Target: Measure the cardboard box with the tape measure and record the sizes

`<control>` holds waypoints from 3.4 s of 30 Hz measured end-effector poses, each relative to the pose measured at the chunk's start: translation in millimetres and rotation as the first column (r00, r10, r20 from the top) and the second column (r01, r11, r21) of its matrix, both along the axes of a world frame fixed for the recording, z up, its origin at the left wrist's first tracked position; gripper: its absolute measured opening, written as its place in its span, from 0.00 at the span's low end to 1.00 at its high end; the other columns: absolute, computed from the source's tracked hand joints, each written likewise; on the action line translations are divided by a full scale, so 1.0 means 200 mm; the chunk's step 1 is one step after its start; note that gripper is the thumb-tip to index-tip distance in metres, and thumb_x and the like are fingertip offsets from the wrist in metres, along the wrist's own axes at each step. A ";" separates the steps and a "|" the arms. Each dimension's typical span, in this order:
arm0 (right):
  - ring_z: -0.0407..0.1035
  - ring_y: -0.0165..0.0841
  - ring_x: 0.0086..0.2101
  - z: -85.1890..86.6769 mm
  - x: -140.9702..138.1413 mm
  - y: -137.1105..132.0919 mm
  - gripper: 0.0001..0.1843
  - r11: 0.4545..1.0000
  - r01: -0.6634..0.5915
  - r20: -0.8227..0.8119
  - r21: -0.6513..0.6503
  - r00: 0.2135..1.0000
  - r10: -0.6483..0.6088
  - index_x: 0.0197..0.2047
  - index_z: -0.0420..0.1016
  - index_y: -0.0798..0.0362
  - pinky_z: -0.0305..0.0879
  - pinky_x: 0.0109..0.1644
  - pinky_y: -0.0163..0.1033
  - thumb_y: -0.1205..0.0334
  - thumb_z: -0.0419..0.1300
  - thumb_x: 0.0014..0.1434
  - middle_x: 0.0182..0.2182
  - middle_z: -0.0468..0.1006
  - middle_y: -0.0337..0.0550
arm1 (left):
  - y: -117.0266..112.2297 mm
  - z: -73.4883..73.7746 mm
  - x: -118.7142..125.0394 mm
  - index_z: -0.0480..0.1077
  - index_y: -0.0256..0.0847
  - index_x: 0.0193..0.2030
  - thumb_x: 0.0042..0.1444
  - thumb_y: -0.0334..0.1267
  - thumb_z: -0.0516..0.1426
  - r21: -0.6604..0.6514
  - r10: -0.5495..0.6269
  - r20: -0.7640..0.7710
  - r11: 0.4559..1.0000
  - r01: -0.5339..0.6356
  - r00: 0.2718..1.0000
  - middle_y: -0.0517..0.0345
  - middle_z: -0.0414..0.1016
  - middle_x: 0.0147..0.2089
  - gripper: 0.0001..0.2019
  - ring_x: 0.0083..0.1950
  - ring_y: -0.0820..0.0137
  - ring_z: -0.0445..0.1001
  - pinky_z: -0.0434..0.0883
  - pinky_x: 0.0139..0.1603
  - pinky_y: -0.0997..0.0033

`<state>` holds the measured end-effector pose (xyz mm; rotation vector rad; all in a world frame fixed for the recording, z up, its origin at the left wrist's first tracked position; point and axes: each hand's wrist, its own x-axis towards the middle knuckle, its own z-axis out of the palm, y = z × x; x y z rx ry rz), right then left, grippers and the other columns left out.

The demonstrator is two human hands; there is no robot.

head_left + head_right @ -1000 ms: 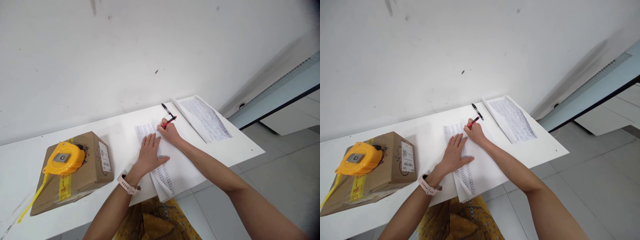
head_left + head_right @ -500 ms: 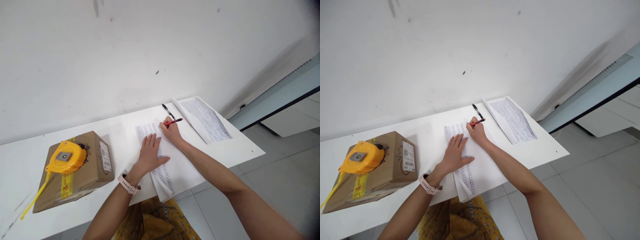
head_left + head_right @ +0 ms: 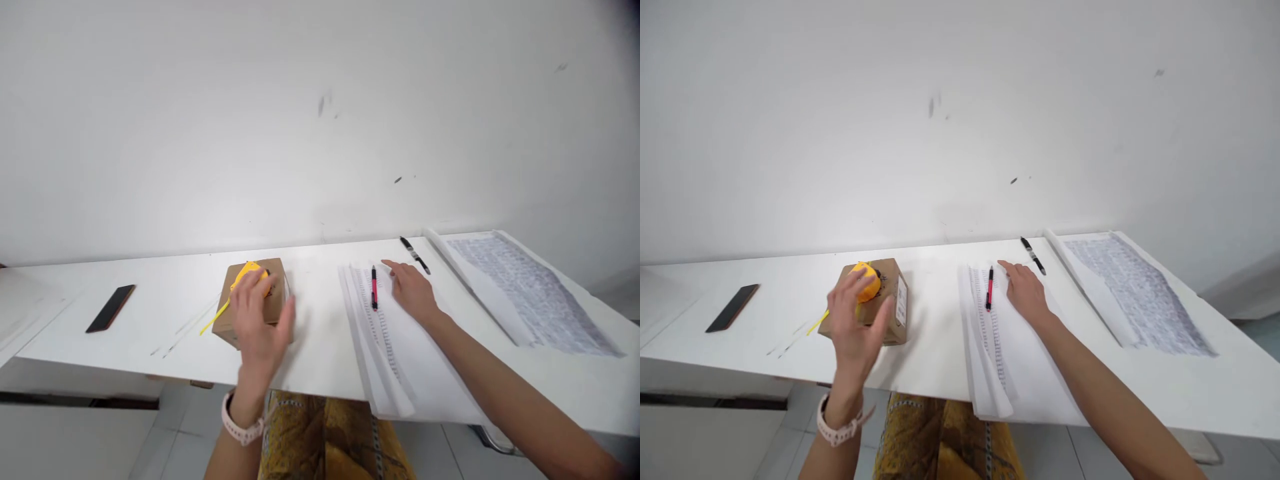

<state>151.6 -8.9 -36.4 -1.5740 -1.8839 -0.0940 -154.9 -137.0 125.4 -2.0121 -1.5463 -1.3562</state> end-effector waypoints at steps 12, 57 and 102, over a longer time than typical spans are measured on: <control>0.69 0.45 0.46 0.27 -0.12 -0.11 0.20 0.988 0.008 -0.235 0.152 0.972 0.028 0.53 0.75 0.53 0.66 0.50 0.50 0.66 0.47 0.62 0.43 0.77 0.55 | -0.07 0.09 -0.22 0.60 0.44 0.63 0.50 0.51 0.65 -0.268 -0.090 0.695 0.888 0.373 0.713 0.46 0.74 0.55 0.35 0.53 0.54 0.76 0.72 0.54 0.51; 0.69 0.31 0.31 0.70 -1.32 0.11 0.10 0.584 -0.741 -0.818 -0.332 0.534 0.212 0.31 0.77 0.54 0.63 0.33 0.35 0.56 0.65 0.50 0.30 0.77 0.41 | -0.81 -0.11 -0.30 0.76 0.36 0.48 0.54 0.51 0.64 -0.045 0.232 0.969 0.505 0.862 -0.085 0.43 0.79 0.44 0.22 0.33 0.59 0.80 0.77 0.35 0.60; 0.55 0.29 0.25 0.56 -1.04 -0.56 0.15 0.690 -0.713 -0.841 -0.123 0.444 0.309 0.31 0.62 0.49 0.51 0.30 0.36 0.48 0.56 0.61 0.24 0.62 0.33 | 0.10 0.09 -1.18 0.78 0.31 0.40 0.48 0.54 0.62 -0.479 -0.034 0.848 0.375 0.793 0.529 0.44 0.81 0.33 0.25 0.19 0.73 0.67 0.64 0.17 0.75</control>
